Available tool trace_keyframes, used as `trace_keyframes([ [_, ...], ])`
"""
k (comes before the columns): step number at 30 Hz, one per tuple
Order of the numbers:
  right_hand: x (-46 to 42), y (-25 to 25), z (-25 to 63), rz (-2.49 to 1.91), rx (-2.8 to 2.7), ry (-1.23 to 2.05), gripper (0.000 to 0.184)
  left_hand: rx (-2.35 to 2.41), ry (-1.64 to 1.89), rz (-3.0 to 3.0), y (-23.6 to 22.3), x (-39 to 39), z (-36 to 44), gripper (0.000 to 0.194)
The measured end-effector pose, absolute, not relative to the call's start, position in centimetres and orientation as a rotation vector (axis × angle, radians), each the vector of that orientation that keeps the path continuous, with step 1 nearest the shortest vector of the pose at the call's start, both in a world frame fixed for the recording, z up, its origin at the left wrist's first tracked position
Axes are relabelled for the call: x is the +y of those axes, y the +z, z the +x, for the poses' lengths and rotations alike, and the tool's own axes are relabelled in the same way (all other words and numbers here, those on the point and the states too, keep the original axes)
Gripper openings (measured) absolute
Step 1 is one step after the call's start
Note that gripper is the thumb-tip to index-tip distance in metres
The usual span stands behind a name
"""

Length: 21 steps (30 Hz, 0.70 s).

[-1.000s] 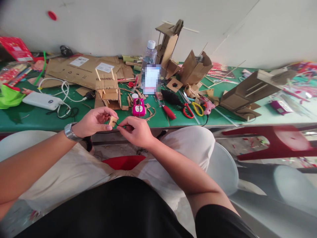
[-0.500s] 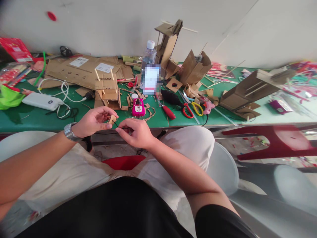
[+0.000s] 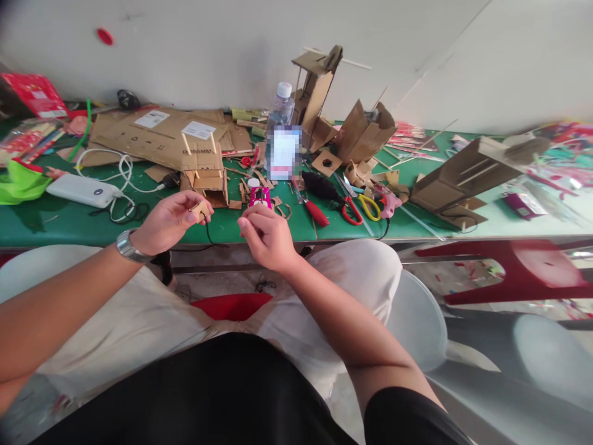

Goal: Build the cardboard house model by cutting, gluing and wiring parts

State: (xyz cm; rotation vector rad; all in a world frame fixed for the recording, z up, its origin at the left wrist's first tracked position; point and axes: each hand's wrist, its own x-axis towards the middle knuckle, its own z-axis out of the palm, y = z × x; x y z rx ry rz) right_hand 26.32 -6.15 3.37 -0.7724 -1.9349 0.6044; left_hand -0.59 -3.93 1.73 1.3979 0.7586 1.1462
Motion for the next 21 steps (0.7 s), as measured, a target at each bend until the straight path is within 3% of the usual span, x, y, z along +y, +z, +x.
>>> trace_keyframes([
  [14,-0.7,10.1,32.2,-0.984,-1.656,0.359,0.074,0.754,1.244,1.408,2.0,-4.0,-0.4,0.041],
  [18,1.8,11.3,33.1,-0.999,-1.886,0.383,0.060,0.699,1.240,1.394,2.0,-4.0,-0.3,0.040],
  [21,4.5,9.7,33.6,-1.067,-1.998,0.222,0.027,0.681,1.204,1.384,2.0,-4.0,-0.3,0.040],
])
